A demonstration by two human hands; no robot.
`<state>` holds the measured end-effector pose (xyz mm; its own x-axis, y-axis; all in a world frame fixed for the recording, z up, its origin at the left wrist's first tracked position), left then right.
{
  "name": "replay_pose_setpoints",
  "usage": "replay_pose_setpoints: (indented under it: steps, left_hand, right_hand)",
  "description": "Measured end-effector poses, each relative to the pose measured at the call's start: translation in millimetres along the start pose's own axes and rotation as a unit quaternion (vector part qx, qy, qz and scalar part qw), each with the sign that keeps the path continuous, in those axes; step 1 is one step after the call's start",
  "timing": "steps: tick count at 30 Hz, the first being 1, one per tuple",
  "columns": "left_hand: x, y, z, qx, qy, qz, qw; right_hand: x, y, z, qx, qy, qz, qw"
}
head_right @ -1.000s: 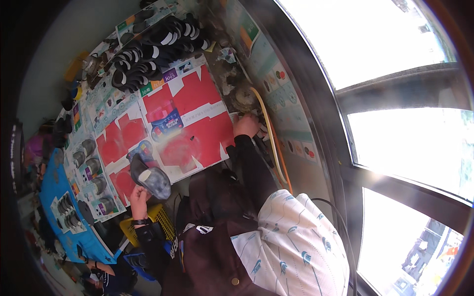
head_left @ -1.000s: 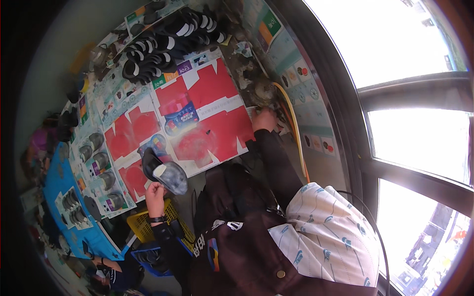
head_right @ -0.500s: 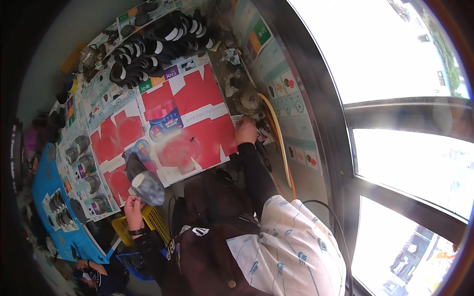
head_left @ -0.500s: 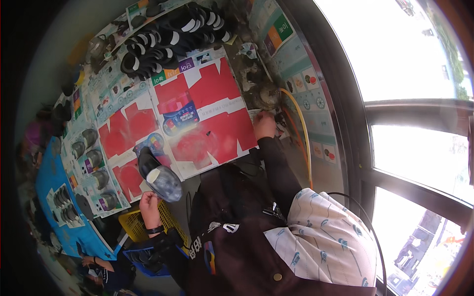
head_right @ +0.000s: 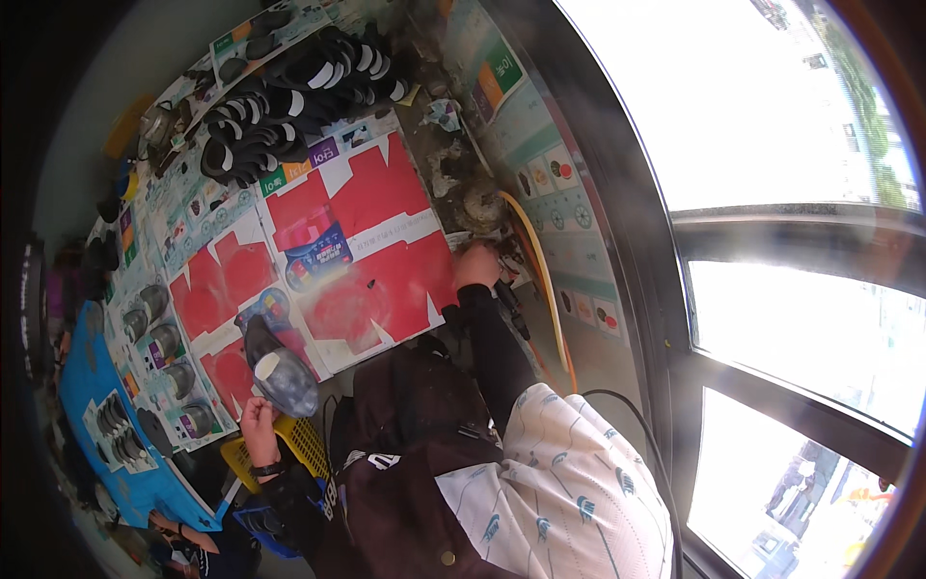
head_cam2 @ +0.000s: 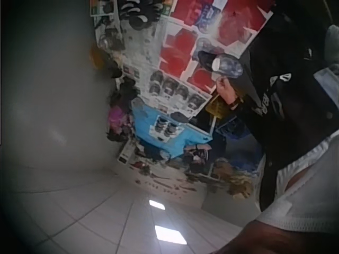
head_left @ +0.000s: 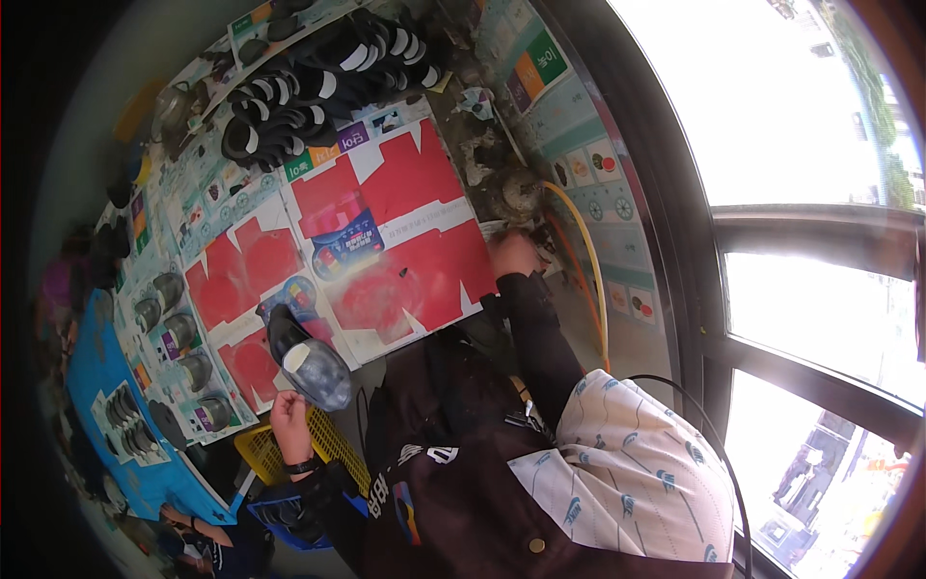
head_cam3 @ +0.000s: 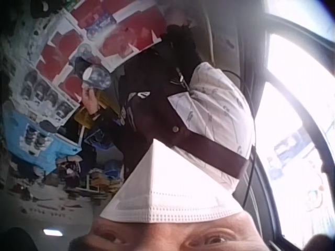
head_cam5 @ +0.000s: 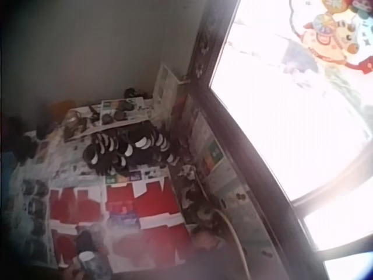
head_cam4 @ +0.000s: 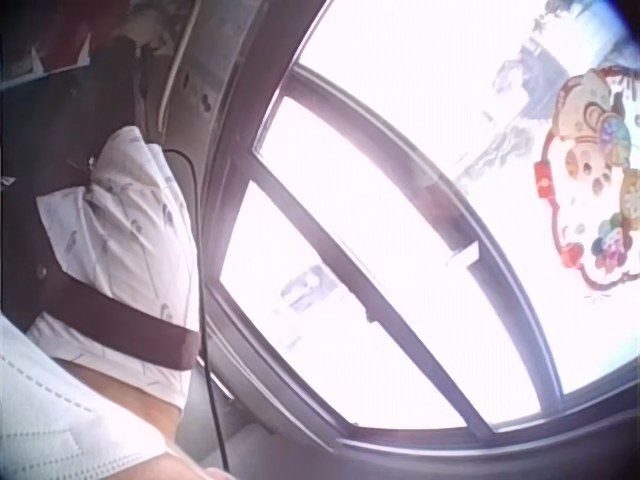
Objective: Apply adhesive using a glue gun to shoe components and assemble them on a production line.
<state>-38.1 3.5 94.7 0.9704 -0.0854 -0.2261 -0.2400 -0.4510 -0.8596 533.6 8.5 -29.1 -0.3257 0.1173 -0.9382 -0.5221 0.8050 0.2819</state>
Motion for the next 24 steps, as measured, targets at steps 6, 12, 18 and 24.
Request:
replay_pose_setpoints:
  steps: [6,12,18,24]
  left_hand:
    - [-7,-2,0,0.014,-0.007,0.025,1.000]
    - [-26,-2,-25,0.012,-0.048,0.028,0.998]
    - [-39,11,-54,0.016,-0.086,-0.050,0.995]
    - [-75,28,-88,-0.032,-0.157,-0.120,0.980]
  right_hand:
    - [-9,143,14,-0.192,0.015,0.119,0.974]
    - [-5,184,118,-0.156,0.032,-0.043,0.986]
    - [5,153,149,-0.177,-0.005,-0.086,0.981]
    - [-19,202,37,-0.310,-0.037,-0.081,0.946]
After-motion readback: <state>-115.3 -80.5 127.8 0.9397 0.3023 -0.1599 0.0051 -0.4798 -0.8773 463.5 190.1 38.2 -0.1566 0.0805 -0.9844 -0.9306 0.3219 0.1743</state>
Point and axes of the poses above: each hand's wrist, its own z-axis towards the middle knuckle, its own x-axis out of the palm, y = z × x, the point moved 9 cm from there along z, towards the middle knuckle, and after that the axes turned 3 degrees about x, right-handed, at the moved point
